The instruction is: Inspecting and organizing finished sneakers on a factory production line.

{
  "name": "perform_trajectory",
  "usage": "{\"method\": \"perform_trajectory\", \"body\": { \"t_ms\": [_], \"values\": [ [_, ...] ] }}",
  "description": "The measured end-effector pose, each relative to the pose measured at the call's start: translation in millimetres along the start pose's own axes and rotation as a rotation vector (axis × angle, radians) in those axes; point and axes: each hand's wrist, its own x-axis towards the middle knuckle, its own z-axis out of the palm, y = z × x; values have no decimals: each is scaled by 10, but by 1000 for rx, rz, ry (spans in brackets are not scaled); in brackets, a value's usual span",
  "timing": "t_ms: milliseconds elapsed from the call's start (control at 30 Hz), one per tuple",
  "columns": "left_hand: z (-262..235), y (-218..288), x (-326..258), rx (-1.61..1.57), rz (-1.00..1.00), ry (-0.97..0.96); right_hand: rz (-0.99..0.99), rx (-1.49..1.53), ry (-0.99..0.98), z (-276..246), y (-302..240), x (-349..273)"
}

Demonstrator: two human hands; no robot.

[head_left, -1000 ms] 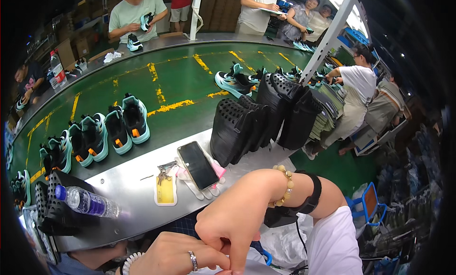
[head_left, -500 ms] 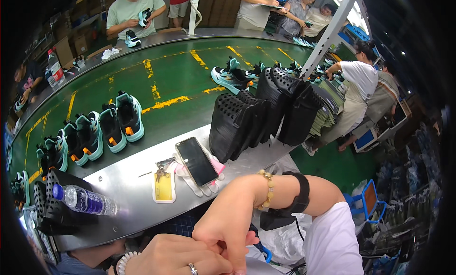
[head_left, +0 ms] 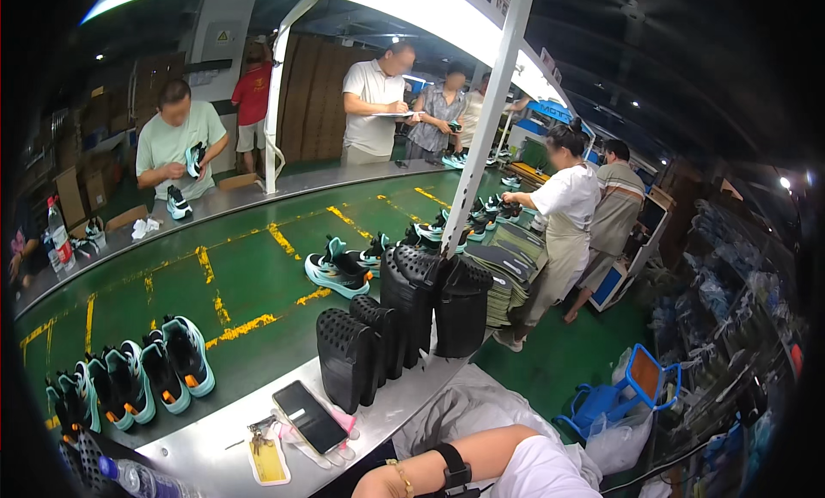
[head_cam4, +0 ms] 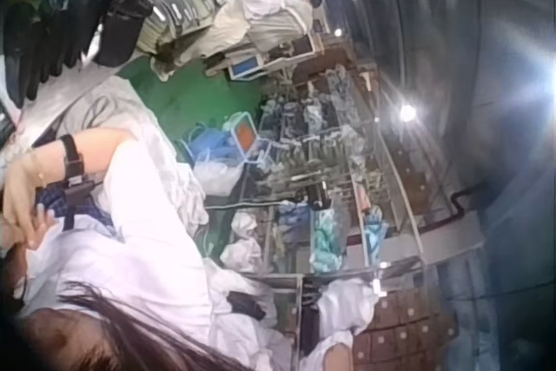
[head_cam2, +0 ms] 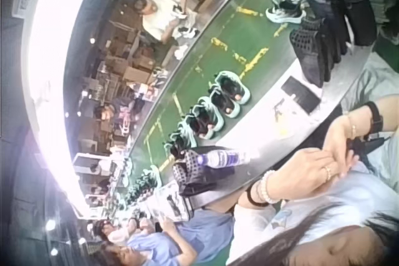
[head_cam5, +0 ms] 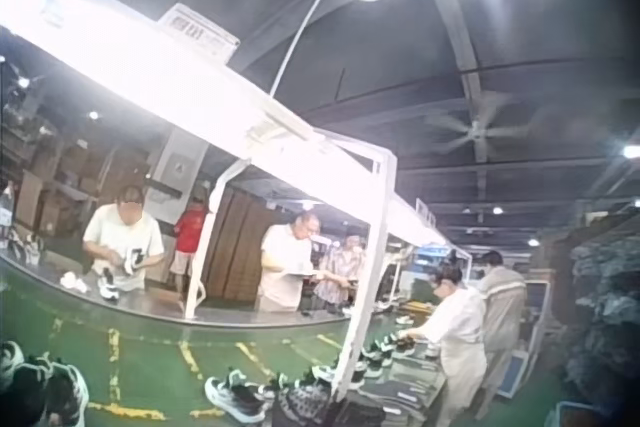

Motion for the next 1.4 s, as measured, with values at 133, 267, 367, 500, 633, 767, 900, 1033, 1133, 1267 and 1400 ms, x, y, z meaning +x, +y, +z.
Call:
{"method": "perform_trajectory", "body": {
  "t_ms": [133,267,367,500,633,767,900,1033,1133,1267,1400],
  "values": [
    [23,-39,-20,-27,14,-21,-1,197,28,8,142,-14],
    [-162,43,67,-28,0,-69,-25,171,34,24,193,-18],
    [-200,43,166,-69,14,-64,-45,151,34,23,224,-29],
    [-165,-12,194,-90,32,-84,-68,136,34,-9,278,-48],
    [-129,-41,177,-79,42,-63,-89,127,24,-29,311,-64],
    [-116,-57,206,-61,32,-64,-101,119,18,-28,339,-85],
    [-128,-92,237,-80,38,-90,-115,112,16,-41,382,-104],
    [-97,-137,245,-113,56,-105,-149,53,3,-59,423,-86],
    [-51,-177,251,-126,80,-141,-185,25,0,-45,445,-86],
    [-24,-180,262,-131,54,-118,-175,69,9,-12,451,-117],
    [-79,-195,288,-150,16,-75,-156,88,11,-4,444,-151]
  ]
}}
